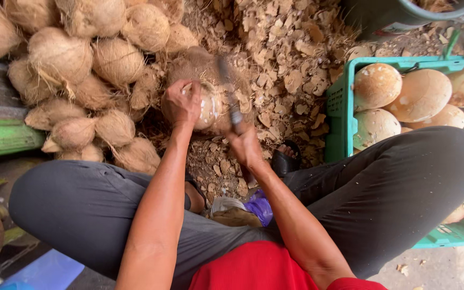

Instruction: The person sits on the ground and uses a cleaver to chop and trim the fibrous husk off coconuts, rotating each coconut to cut away the outer husk, then places the trimmed coconuts into a green plastic crate beside them.

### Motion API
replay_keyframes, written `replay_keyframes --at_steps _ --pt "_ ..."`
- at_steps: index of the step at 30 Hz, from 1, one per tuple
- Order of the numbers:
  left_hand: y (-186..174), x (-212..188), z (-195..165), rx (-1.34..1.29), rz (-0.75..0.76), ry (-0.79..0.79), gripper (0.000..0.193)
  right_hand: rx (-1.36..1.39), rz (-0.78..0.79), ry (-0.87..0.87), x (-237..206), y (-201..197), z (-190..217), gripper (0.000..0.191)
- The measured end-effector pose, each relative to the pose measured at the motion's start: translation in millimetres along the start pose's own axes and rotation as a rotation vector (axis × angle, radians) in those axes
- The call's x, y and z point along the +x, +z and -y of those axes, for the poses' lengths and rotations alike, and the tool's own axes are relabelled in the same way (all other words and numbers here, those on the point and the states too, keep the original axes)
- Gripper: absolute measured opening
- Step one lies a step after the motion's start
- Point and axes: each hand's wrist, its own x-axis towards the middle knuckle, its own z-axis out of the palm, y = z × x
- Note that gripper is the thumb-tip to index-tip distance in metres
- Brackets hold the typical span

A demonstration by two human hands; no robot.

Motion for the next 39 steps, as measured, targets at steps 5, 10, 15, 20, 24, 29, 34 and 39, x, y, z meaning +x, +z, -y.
replay_keyframes --at_steps 5,10,15,20,24,29,34,39 --pt "-1 5 6 -0.050 0.001 0.011 0.047 -0.151 0.098 0.038 16 3 -28 0.021" --pt "-20 4 26 -0.208 0.024 -0.280 0.044 -0.191 0.076 0.098 27 -4 -34 0.033" --pt "-35 -1 27 -0.228 0.094 -0.379 0.043 -0.186 0.111 0.175 19 -2 -27 0.030" --pt "-33 2 16 -0.424 0.009 -0.542 0.062 -0.176 0.127 0.029 6 1 -10 0.034" --pt "-20 -7 8 -0.447 -0.159 -0.519 0.067 -0.151 0.073 -0.047 4 1 -8 0.023" --pt "-5 -31 -2 -0.221 -0.198 -0.346 0.069 -0.228 -0.016 -0.189 3 7 -17 0.029" --pt "-8 -24 -11 -0.138 -0.104 -0.349 0.061 -0.229 0.046 -0.070 4 6 -11 0.030" --pt "-6 -31 -9 -0.092 -0.119 -0.332 0.057 -0.070 -0.063 -0.248 2 5 -13 0.027"
